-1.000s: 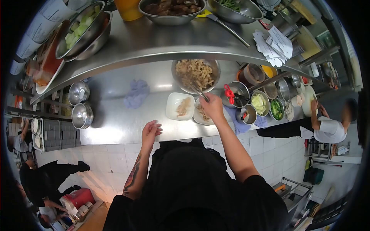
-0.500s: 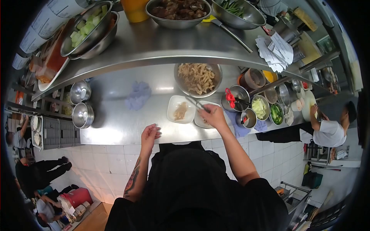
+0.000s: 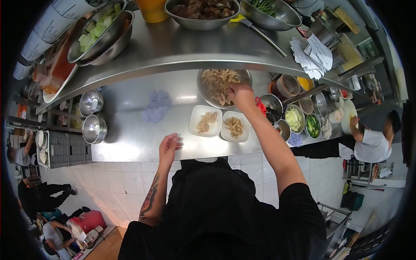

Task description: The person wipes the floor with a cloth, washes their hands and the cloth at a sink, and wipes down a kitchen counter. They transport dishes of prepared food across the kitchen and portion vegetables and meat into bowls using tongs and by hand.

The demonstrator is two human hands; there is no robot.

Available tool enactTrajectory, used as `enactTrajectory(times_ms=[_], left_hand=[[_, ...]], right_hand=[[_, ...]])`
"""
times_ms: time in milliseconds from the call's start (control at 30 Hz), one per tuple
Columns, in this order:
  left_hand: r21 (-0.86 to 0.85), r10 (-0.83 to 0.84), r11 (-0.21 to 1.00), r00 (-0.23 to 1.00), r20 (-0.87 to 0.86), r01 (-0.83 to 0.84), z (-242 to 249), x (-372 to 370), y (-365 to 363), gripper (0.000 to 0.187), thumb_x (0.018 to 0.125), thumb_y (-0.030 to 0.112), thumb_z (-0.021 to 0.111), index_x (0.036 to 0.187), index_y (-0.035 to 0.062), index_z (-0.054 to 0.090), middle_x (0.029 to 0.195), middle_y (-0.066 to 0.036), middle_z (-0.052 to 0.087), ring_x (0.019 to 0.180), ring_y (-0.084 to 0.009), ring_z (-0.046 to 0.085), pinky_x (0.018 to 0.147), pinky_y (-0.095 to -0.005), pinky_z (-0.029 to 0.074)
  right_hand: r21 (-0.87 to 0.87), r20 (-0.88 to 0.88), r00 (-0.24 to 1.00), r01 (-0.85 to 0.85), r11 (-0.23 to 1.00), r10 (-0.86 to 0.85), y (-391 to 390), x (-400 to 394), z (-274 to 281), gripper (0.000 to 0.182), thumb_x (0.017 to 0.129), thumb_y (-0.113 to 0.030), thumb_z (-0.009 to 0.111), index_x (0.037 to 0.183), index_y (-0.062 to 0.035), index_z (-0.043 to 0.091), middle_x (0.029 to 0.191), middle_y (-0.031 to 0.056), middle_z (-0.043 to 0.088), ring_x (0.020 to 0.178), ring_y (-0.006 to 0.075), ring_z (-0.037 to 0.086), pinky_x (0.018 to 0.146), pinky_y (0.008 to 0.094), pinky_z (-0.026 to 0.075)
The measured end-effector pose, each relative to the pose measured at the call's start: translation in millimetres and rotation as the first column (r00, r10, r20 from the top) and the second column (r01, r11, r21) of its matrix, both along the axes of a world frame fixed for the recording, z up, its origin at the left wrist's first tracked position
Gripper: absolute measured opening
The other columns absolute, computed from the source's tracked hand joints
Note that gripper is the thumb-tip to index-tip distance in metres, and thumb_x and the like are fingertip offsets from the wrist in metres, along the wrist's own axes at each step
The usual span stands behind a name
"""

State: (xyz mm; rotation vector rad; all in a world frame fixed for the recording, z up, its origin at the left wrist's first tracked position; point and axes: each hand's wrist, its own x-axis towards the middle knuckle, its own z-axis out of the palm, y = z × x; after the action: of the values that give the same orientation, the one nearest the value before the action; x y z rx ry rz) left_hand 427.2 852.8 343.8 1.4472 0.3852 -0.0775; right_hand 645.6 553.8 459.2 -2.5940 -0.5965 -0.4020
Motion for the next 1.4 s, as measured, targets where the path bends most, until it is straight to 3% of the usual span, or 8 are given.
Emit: enactTrajectory(times_ms=[200, 567, 700, 867, 1000, 1167, 1267, 1400], left_hand=[[-0.022, 0.009, 1.0, 0.998, -0.069, -0.011, -12, -13, 2, 0.032, 0.1, 0.017, 0.056, 0.128, 0.0007, 0.057, 0.11, -0.012, 0.068, 0.088, -0.0156, 0.065, 0.079, -0.0284, 0.054], [-0.039, -0.069, 0.997, 0.997, -0.034, 0.068, -26, 1, -16, 0.031, 0.101, 0.017, 0.056, 0.128, 0.0016, 0.056, 0.112, -0.009, 0.066, 0.089, -0.0132, 0.063, 0.08, -0.0284, 0.054], [0.179, -0.125, 0.977, 0.992, 0.022, 0.119, -32, 5, -25, 0.036, 0.096, 0.012, 0.061, 0.13, 0.0019, 0.055, 0.121, -0.01, 0.063, 0.094, -0.0136, 0.063, 0.077, -0.0258, 0.053], [0.728, -0.313, 0.67, 0.835, 0.453, -0.143, 13, 56, -58, 0.05, 0.085, 0.01, 0.066, 0.132, 0.0015, 0.052, 0.134, -0.022, 0.051, 0.119, -0.0367, 0.052, 0.098, -0.0436, 0.045], [0.741, -0.375, 0.659, 0.798, 0.471, -0.128, 23, 95, -72, 0.05, 0.085, 0.014, 0.067, 0.131, 0.0014, 0.053, 0.133, -0.019, 0.05, 0.124, -0.0376, 0.047, 0.106, -0.0459, 0.039], [0.893, -0.556, 0.393, 0.83, 0.041, 0.219, 32, 108, -74, 0.052, 0.08, 0.02, 0.071, 0.128, 0.0038, 0.055, 0.132, -0.017, 0.052, 0.124, -0.0373, 0.046, 0.104, -0.0461, 0.039], [0.888, -0.511, 0.456, 0.799, 0.316, -0.059, 31, 105, -78, 0.05, 0.08, 0.023, 0.072, 0.124, 0.0042, 0.058, 0.124, -0.015, 0.056, 0.12, -0.0362, 0.049, 0.101, -0.0462, 0.039], [0.921, -0.665, 0.389, 0.694, 0.276, 0.006, 33, 112, -75, 0.051, 0.079, 0.025, 0.072, 0.123, 0.0042, 0.059, 0.12, -0.015, 0.058, 0.118, -0.0359, 0.05, 0.101, -0.0473, 0.039]], right_hand=[[0.405, -0.161, 0.987, 0.055, 0.913, 0.011, -15, -56, 26, 0.025, 0.085, -0.017, 0.071, 0.103, -0.0003, 0.073, 0.08, 0.0225, 0.069, 0.069, 0.0373, 0.068, 0.064, 0.0379, 0.053], [0.136, -0.112, 0.986, -0.11, 0.985, 0.125, -16, -139, -75, 0.027, 0.085, -0.015, 0.068, 0.111, -0.005, 0.069, 0.089, 0.0167, 0.07, 0.078, 0.0349, 0.069, 0.069, 0.0433, 0.055], [0.127, -0.175, 0.984, -0.016, 0.992, 0.038, -11, -144, -55, 0.029, 0.085, -0.017, 0.069, 0.113, -0.0062, 0.068, 0.087, 0.0159, 0.07, 0.075, 0.0349, 0.068, 0.066, 0.0429, 0.055], [-0.094, -0.307, 0.951, -0.046, 0.995, 0.015, -18, -131, -61, 0.032, 0.084, -0.022, 0.072, 0.113, -0.0074, 0.069, 0.078, 0.0145, 0.07, 0.07, 0.0344, 0.067, 0.064, 0.0421, 0.054], [0.088, -0.431, 0.901, 0.088, 0.992, -0.042, -26, -135, -37, 0.032, 0.083, -0.025, 0.072, 0.108, -0.0052, 0.071, 0.075, 0.0158, 0.07, 0.067, 0.0328, 0.068, 0.064, 0.0392, 0.053], [0.198, -0.499, 0.862, 0.211, 0.957, -0.087, -46, -136, -8, 0.028, 0.084, -0.027, 0.07, 0.103, -0.0058, 0.073, 0.083, 0.0184, 0.071, 0.074, 0.0368, 0.068, 0.067, 0.0407, 0.052], [0.199, -0.356, 0.907, 0.308, 0.93, -0.224, -51, -123, 2, 0.027, 0.085, -0.025, 0.07, 0.102, -0.0049, 0.073, 0.082, 0.0187, 0.07, 0.077, 0.0369, 0.068, 0.068, 0.0428, 0.052], [0.008, -0.192, 0.939, 0.294, 0.956, -0.287, -48, -97, 5, 0.026, 0.084, -0.024, 0.069, 0.104, -0.0058, 0.072, 0.083, 0.0195, 0.07, 0.08, 0.0375, 0.068, 0.071, 0.0451, 0.053]])
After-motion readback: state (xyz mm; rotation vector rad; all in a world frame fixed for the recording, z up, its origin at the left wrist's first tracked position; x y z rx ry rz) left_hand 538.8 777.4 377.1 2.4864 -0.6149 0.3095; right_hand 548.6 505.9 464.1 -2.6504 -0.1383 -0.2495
